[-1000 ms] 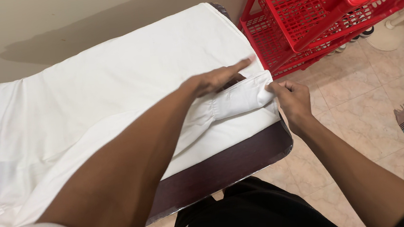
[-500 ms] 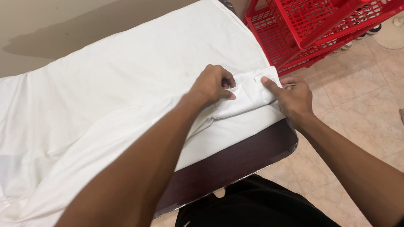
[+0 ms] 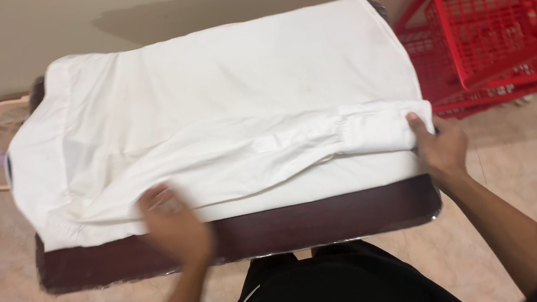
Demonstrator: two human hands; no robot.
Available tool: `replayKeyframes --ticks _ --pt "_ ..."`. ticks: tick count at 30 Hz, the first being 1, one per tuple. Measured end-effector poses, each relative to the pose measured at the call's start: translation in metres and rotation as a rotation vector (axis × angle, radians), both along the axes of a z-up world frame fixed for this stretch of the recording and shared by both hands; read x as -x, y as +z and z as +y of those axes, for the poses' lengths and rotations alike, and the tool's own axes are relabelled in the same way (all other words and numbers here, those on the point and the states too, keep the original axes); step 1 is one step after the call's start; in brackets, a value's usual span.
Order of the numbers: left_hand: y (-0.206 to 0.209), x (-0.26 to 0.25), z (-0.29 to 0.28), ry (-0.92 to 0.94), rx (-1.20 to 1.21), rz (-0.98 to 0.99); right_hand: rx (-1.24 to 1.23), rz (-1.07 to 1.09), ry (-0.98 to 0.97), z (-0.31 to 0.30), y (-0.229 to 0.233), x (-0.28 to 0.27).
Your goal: The person folds a white long-sleeved shirt on a table, smoothing the fabric, aligning the sleeves, and folding it into a compact rectangle. The folded shirt is then placed on a stack of other folded clothes.
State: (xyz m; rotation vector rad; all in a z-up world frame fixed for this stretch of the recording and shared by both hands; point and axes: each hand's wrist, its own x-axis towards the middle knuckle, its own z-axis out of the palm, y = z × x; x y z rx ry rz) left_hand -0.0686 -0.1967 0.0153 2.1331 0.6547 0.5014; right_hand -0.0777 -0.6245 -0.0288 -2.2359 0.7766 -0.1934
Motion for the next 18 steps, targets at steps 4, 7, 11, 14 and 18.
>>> replayKeyframes --ticks 4,7,11,14,18 --pt "-0.010 -0.018 0.132 0.556 0.428 0.262 0.056 -0.101 0.069 0.004 0.011 0.000" --pt "-0.023 -0.036 0.188 0.477 0.624 0.361 0.004 -0.104 0.041 0.008 0.029 -0.005" --pt "-0.035 -0.066 0.217 0.468 0.666 0.240 0.072 -0.348 0.086 0.004 0.048 -0.005" --pt "-0.044 -0.066 0.221 0.484 0.684 0.085 -0.038 -0.469 -0.043 -0.005 0.041 -0.004" --pt "-0.060 -0.055 0.208 0.545 0.698 0.132 -0.073 -0.259 -0.093 -0.021 -0.001 0.008"
